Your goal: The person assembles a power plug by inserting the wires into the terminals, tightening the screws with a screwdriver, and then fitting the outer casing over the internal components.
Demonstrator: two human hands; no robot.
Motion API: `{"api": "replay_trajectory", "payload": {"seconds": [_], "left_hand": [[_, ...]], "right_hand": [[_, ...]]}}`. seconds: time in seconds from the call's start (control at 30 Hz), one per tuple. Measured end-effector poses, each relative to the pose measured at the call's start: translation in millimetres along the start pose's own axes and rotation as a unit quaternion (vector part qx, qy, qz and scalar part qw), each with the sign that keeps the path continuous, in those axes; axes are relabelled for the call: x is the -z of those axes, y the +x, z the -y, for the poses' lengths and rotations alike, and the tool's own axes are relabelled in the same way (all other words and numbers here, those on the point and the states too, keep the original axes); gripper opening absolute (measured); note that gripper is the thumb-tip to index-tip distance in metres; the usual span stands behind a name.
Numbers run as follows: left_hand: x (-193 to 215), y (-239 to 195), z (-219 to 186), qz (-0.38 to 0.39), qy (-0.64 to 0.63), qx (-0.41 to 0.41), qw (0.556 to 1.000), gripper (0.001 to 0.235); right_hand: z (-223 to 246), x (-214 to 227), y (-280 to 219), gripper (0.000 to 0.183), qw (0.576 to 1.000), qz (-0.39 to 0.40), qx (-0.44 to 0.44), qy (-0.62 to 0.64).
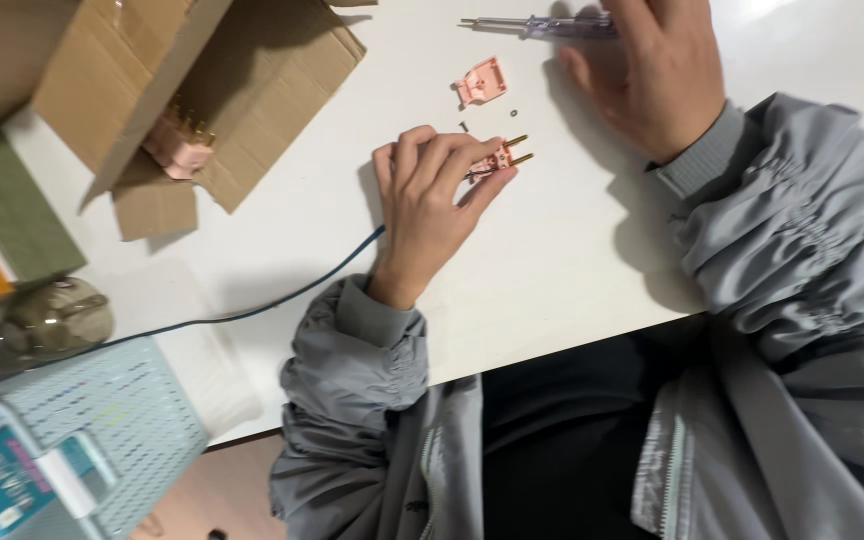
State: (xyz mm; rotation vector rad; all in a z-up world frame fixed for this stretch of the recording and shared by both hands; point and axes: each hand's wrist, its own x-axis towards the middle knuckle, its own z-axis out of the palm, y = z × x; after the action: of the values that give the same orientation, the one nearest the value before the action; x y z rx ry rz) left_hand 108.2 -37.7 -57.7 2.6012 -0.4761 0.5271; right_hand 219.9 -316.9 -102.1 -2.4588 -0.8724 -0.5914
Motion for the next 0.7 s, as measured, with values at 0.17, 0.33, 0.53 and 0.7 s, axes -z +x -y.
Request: {"api": "replay_trajectory", "payload": {"seconds": [0.17, 0.33, 0.53, 0.7], "left_hand": [[1.7, -1.2, -0.6, 0.008, -0.011, 0.002, 1.0, 0.026], [2.3, -1.9, -0.7, -0.003, -0.012, 0.005, 1.0, 0.025], [-6.9, -3.7, 4.3, -0.014, -0.038, 0.017, 0.999, 0.024], [-28.5, -10.4, 12.1, -0.051, -0.093, -0.001, 0.994, 0.031]], "right_hand": [[-1.4, -5.1, -0.5, 0.017, 0.999, 0.012, -0.018, 0.049], [4.0, 8.3, 6.7, 0.017, 0.989, 0.023, -0.058, 0.131], [13.2, 20.0, 21.5, 0.02, 0.95, -0.038, -0.133, 0.279], [4.2, 11.1, 17.5, 0.02, 0.912, -0.102, -0.114, 0.381]]}}
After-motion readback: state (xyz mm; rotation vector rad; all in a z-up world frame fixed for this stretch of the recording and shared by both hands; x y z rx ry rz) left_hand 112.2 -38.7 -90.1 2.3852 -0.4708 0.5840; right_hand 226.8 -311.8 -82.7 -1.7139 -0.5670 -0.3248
